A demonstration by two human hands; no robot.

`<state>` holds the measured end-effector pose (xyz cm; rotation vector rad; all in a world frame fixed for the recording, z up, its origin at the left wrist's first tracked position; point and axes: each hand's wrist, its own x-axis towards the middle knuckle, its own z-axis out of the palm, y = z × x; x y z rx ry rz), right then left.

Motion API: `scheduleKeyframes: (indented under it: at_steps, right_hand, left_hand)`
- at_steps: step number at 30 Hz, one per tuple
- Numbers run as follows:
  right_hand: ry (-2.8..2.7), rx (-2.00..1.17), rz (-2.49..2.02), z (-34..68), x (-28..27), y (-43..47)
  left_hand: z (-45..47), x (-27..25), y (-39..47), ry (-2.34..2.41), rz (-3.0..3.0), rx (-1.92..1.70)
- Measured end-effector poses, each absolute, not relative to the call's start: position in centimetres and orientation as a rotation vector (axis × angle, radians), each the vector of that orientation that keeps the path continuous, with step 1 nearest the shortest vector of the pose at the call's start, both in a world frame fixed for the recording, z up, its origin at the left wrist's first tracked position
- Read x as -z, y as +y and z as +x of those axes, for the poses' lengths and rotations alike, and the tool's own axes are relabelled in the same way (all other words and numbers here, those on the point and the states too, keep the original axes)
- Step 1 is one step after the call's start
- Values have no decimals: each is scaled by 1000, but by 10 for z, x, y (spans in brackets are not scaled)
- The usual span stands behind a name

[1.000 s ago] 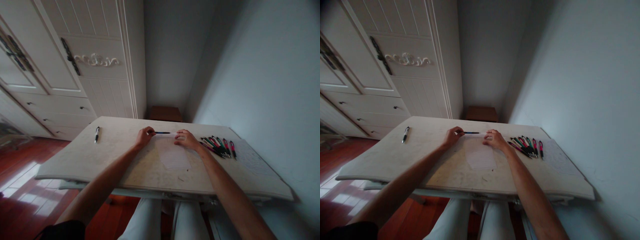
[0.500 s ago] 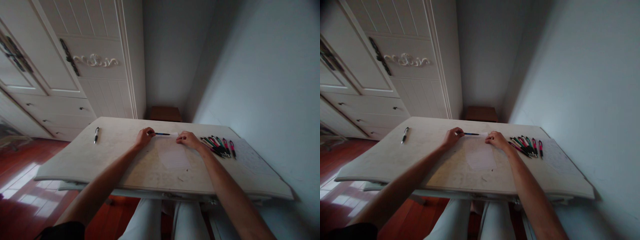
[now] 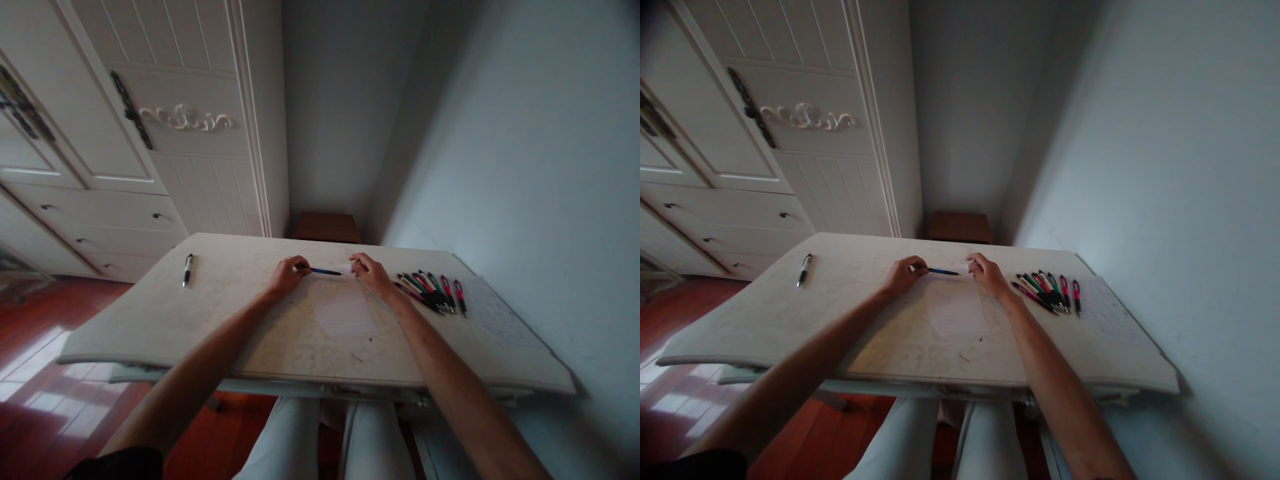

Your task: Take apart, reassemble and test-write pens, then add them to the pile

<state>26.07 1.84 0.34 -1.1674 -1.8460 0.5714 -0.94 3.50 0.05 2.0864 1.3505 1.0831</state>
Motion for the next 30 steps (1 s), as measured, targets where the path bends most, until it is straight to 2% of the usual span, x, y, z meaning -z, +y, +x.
scheduleKeyframes:
  at_steps: [10,16,22,30]
  right_hand:
    - [-1753,-655,-1131,258,-5,18]
    - [-1809,-552,-1135,261,-5,20]
    - [-1698,-768,-1126,262,4,23]
    - [-1706,-741,-1165,259,2,20]
  left_hand:
    - [-9,-1,35,1355,2041,-1069]
    - [-10,0,35,1345,2022,-1108]
    - [-11,-1,34,1341,2031,-1112]
    - [-11,0,35,1318,2043,-1104]
